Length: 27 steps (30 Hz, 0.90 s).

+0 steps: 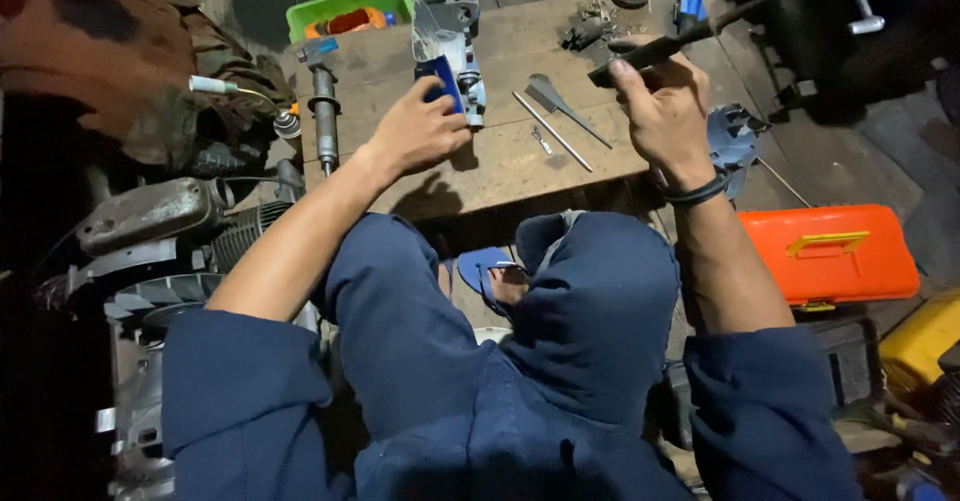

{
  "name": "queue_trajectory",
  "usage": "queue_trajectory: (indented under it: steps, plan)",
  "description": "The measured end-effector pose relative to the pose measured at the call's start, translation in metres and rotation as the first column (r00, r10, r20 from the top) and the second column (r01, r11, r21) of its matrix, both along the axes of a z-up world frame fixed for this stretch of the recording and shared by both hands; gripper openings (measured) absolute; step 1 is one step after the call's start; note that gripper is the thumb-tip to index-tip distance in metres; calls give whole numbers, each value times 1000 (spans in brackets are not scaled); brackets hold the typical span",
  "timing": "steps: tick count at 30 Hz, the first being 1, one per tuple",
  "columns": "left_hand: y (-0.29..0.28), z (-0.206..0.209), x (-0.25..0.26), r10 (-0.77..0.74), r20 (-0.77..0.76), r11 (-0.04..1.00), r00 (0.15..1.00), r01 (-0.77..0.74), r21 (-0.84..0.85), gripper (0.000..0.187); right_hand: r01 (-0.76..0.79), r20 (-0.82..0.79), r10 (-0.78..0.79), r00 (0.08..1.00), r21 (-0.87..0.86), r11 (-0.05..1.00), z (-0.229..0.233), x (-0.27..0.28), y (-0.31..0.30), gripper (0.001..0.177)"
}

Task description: The person sits on the floor and uses a metal file to smooth the edges of a blue metal part. They hold the part with one hand and file it with the other, turning the part to work on different sides.

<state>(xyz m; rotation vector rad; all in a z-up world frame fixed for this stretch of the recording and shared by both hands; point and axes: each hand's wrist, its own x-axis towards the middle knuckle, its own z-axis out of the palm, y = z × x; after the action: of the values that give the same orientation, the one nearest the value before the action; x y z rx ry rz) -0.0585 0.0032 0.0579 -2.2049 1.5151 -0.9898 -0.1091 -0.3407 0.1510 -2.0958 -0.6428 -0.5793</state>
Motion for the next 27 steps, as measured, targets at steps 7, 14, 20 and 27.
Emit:
queue_trajectory:
  steps: [7,14,20,27]
  plan:
    - [35,-18,-10,476,-266,873,838,-415,256,14,51,157,-24,987,-176,983,-1,-9,-8,25]
    - [47,15,-39,608,-307,790,732,-515,333,63,51,249,73,966,-460,886,39,-4,-40,41]
    - [57,5,-27,631,-183,756,754,-544,363,50,24,215,29,976,-238,971,36,53,-77,26]
    - [16,42,-23,464,-412,884,784,-440,158,71,36,306,-34,951,1,999,34,71,-12,10]
